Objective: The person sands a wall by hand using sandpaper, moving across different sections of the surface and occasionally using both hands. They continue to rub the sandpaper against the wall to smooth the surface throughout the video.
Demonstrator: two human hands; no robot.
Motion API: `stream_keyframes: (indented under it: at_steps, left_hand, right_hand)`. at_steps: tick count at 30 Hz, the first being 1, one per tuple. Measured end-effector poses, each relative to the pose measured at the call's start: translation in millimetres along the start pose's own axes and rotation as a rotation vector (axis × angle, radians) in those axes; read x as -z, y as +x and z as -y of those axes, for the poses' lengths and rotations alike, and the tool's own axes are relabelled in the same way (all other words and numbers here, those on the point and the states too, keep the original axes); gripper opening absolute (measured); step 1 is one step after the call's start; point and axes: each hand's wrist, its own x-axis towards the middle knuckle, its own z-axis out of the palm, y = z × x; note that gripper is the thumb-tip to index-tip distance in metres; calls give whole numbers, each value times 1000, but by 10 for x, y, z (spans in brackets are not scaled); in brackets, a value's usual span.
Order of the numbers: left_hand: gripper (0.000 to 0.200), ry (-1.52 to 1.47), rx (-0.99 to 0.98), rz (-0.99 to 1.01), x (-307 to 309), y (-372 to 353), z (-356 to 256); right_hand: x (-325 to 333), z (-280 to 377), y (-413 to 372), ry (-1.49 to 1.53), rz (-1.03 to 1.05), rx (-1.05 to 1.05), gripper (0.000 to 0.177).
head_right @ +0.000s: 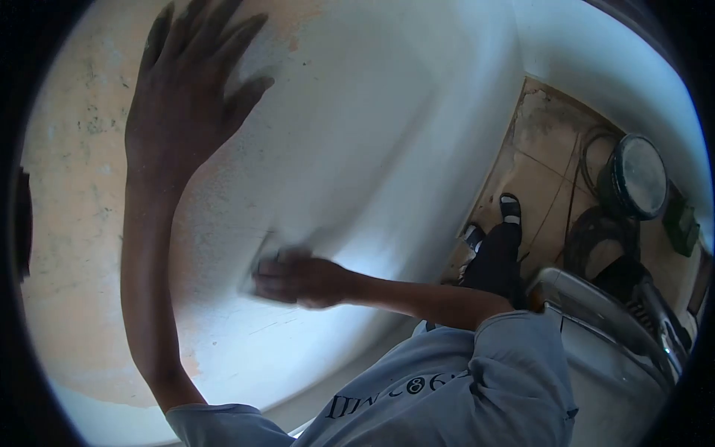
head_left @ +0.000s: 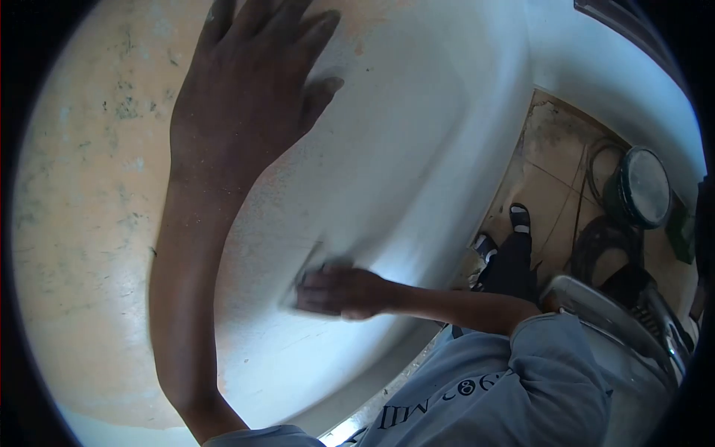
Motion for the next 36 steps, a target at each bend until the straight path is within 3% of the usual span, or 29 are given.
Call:
stream_keyframes:
  at_steps: [1,4,6,9,11,12,13,15,17,19,21,22,25,27,28,29,30,32,35,36]
  left_hand:
    - [44,8,3,7,9,5,-14]
    - [43,-3,9,0,53,55,-26]
    - [44,-16,28,35,58,40,-22]
    - [45,-21,63,93,77,39,-4]
    - [45,-34,60,92,77,51,9]
    - [43,26,47,106,59,46,18]
    - [41,84,30,121,23,20,38]
    - [39,147,13,135,-1,28,18]
    - [38,162,16,139,26,54,-29]
    - [38,213,28,168,28,68,-52]
    - [37,239,40,188,-26,33,-9]
    - [36,243,39,187,-29,24,-4]
    - [35,232,44,191,-14,22,-16]
    - [35,228,54,197,27,50,-20]
    - [35,228,63,206,42,56,-28]
    - [35,228,65,216,51,67,-41]
    - [35,228,72,220,60,76,-55]
    - [35,222,79,226,56,92,-59]
    - [33,192,90,180,-7,82,-41]
    - [33,187,92,172,-16,91,-32]
  right_hand:
    - [-87,49,-48,-106,55,58,35]
    - [385,-512,20,-155,-112,166,34]
    - [981,-886,141,-434,-276,-89,34]
    - [677,-883,257,172,-608,-354,37]
    - [568,-655,304,-263,-475,-162,29]
    - [451,-350,219,-356,-179,-139,31]
    - [386,-131,182,-214,-62,29,32]
    - [320,-166,107,-356,2,191,35]
    - [519,-596,73,-438,-65,218,37]
    - [1170,-1072,177,-508,-175,70,37]
    - [1860,-1500,456,-686,-543,-195,36]
    - [2179,-1686,547,-675,-706,-187,36]
    - [2198,-1735,640,-636,-806,-355,42]
    - [1438,-1325,496,-529,-607,-345,41]
    - [1035,-1050,277,-542,-310,-306,42]
    - [941,-720,125,-293,-87,-114,41]
    - [916,-597,21,-364,19,136,41]
    - [1138,-962,17,-283,-4,202,40]
    - [1900,-1797,73,-646,-387,-56,41]
    - [2124,-2148,142,-284,-670,-188,37]
